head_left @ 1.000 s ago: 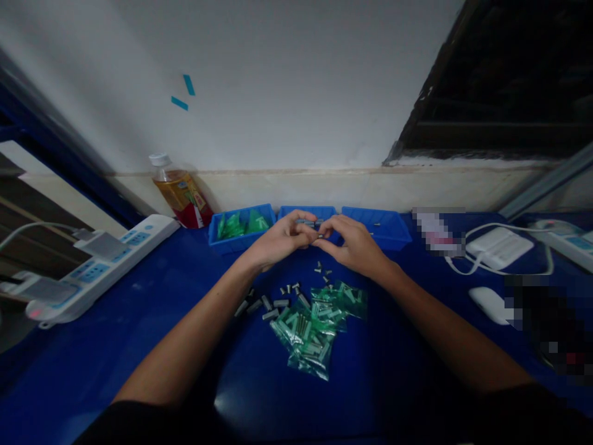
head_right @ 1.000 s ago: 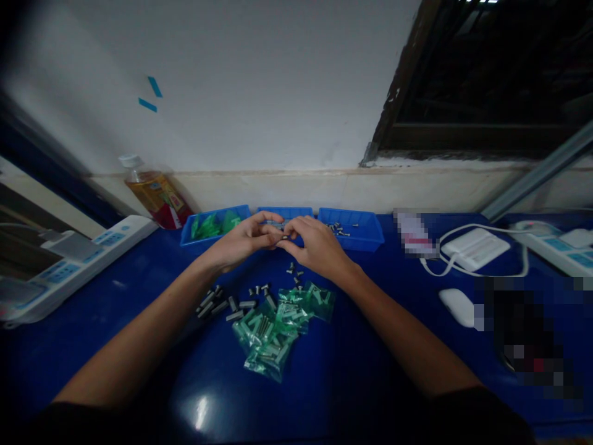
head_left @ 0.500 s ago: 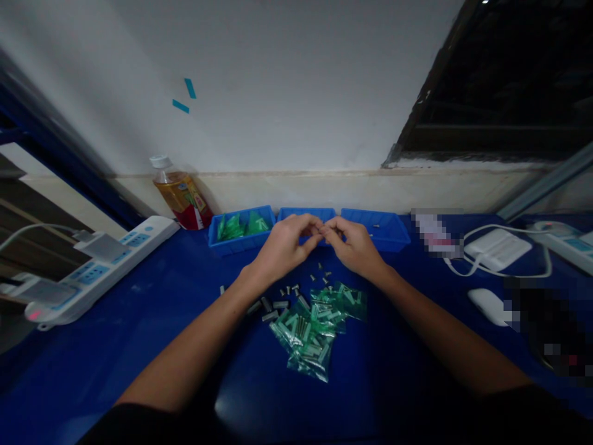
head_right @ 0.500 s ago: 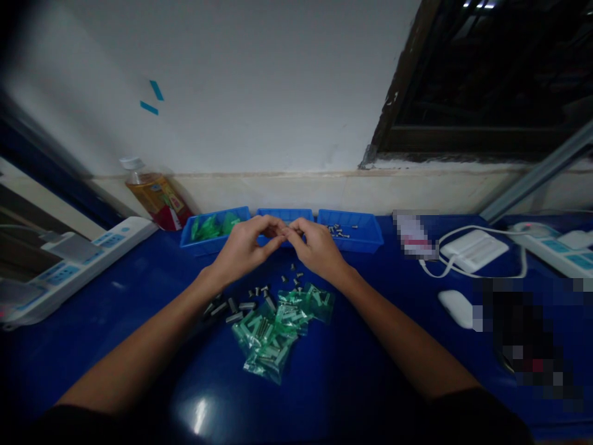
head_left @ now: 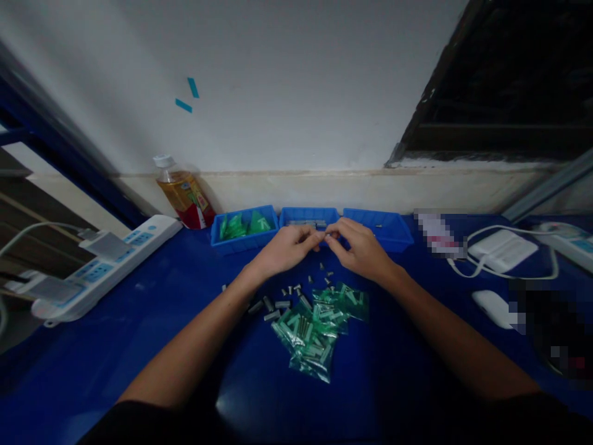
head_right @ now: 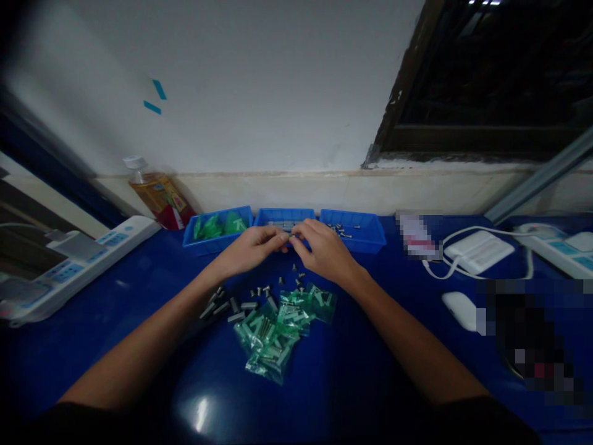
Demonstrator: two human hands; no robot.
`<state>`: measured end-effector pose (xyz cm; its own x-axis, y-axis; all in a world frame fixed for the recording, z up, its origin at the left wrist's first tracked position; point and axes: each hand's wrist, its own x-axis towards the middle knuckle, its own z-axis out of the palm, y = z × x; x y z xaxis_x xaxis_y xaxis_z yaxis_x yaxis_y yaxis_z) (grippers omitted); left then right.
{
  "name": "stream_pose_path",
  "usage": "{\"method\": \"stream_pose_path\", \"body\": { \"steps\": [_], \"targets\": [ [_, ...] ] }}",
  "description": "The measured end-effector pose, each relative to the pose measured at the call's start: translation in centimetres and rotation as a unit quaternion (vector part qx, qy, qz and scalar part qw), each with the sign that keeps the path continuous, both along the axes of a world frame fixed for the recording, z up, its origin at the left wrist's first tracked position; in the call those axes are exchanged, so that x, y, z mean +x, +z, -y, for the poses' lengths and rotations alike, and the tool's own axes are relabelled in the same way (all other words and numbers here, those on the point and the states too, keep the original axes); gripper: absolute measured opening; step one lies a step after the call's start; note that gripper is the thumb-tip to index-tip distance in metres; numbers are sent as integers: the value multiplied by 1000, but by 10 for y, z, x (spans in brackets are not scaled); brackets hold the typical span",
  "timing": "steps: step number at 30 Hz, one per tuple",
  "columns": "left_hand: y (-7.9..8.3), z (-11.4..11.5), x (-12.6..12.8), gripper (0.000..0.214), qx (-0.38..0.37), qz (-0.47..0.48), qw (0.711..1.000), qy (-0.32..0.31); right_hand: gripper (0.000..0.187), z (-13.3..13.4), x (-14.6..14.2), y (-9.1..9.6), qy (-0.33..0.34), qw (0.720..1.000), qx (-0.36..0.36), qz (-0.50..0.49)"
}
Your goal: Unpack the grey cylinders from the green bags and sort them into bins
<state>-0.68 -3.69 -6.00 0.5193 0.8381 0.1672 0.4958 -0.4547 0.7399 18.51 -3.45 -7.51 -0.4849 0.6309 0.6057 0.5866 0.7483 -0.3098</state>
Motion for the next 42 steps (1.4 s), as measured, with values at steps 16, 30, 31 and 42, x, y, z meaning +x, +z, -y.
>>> {"method": "stream_pose_path", "body": {
  "steps": [16,30,31,42],
  "targets": [
    [-26,14,-17,23,46,-225,973,-26,16,-11,48,-12,-256,966,-22,19],
    [-40,42,-21,21,84,-259,961,43,22,56,-2,-46,-60,995,-69,50],
    [-39,42,-19,19,86,-266,959,47,20,57,-3,-46,-59,994,-73,55],
    [-42,45,-11,24,115,-243,962,52,16,55,-14,-49,-120,982,-79,121]
  ]
}}
